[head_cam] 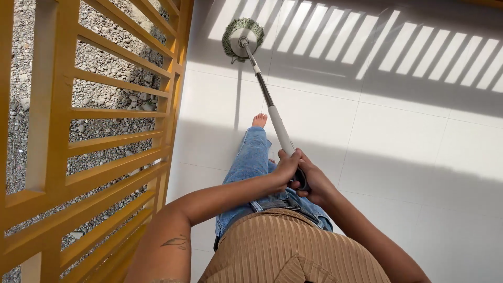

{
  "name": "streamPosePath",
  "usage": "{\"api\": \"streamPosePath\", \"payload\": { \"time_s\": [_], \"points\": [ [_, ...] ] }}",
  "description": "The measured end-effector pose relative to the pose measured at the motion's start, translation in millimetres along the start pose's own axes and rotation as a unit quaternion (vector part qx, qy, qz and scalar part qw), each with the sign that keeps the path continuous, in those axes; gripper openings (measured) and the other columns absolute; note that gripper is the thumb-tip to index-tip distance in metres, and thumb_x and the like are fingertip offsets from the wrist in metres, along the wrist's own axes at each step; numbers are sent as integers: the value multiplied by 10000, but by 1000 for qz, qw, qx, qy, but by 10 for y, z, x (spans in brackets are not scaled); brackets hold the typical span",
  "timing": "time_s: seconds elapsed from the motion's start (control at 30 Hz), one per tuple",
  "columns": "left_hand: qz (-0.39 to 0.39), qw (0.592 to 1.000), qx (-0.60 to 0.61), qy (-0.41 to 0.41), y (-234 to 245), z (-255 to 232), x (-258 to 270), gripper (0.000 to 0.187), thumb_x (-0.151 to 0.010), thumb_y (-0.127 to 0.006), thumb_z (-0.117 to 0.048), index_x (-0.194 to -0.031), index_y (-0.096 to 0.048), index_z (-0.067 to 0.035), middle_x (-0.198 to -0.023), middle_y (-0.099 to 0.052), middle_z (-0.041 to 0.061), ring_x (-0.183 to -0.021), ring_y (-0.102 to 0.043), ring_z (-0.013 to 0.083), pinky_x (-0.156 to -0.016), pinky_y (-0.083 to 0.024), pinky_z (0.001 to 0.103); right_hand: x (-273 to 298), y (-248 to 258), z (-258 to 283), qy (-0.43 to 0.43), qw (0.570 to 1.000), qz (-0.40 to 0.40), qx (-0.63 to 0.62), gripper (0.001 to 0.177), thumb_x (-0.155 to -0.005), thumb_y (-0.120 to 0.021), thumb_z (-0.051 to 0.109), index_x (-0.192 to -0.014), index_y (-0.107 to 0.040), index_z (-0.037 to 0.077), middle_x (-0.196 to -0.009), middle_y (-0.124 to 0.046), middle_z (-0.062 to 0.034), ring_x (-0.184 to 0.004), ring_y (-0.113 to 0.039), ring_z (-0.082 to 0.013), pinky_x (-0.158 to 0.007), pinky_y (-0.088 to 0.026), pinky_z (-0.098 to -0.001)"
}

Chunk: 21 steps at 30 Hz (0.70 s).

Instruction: Mopping a tiled balcony floor using a spin mop.

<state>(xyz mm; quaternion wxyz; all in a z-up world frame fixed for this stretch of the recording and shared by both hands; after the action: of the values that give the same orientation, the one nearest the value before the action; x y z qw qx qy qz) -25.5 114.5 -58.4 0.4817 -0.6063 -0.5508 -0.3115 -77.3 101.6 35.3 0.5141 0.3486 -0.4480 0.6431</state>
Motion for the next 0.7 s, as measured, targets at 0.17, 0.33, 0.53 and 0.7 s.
{"api": "streamPosePath", "payload": {
  "time_s": [0.17,0.33,0.53,0.7],
  "points": [
    [28,998,42,-28,-75,726,-209,767,-913,-404,-495,-1377,-25,-16,-1353,-224,321,-1136,-405,420,-585,-590,426,293,39,-417,-18,1000,6,9,500,-999,-217,271,-1490,-126,240,-865,-420,-143,-583,-400,-131,-320,-270,-149],
    [-38,995,9,-88,426,188,-552,759,-853,-456,-508,-1324,-167,11,-1309,-330,297,-1108,-460,416,-503,-581,395,-430,-150,-243,55,996,47,55,492,-1007,-201,238,-1487,-101,194,-801,-436,-106,-571,-424,-97,-332,-260,-146],
    [-125,978,-60,-156,1199,-471,-1126,824,-746,-548,-528,-1329,-299,-4,-1258,-434,274,-976,-557,384,-502,-557,349,-942,-620,60,124,989,64,57,461,-1004,-208,217,-1461,-156,188,-789,-479,-100,-538,-469,-105,-332,-297,-151],
    [-147,977,-48,-144,1146,13,-881,799,-839,-460,-528,-1411,-206,-30,-1336,-373,294,-1085,-521,464,-587,-544,426,-633,-561,-364,63,996,57,36,486,-1001,-208,242,-1477,-115,209,-800,-450,-93,-563,-450,-109,-346,-281,-148]
  ]
}}
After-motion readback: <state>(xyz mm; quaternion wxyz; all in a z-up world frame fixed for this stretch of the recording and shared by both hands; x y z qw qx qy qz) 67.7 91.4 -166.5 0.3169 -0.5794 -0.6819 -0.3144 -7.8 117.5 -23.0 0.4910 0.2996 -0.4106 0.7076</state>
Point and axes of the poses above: each hand's wrist, its own x-axis away from the middle knuckle, its own y-axis out of the back of the hand, z = x × y, the point moved 6 cm from there along -x, towards the middle knuckle
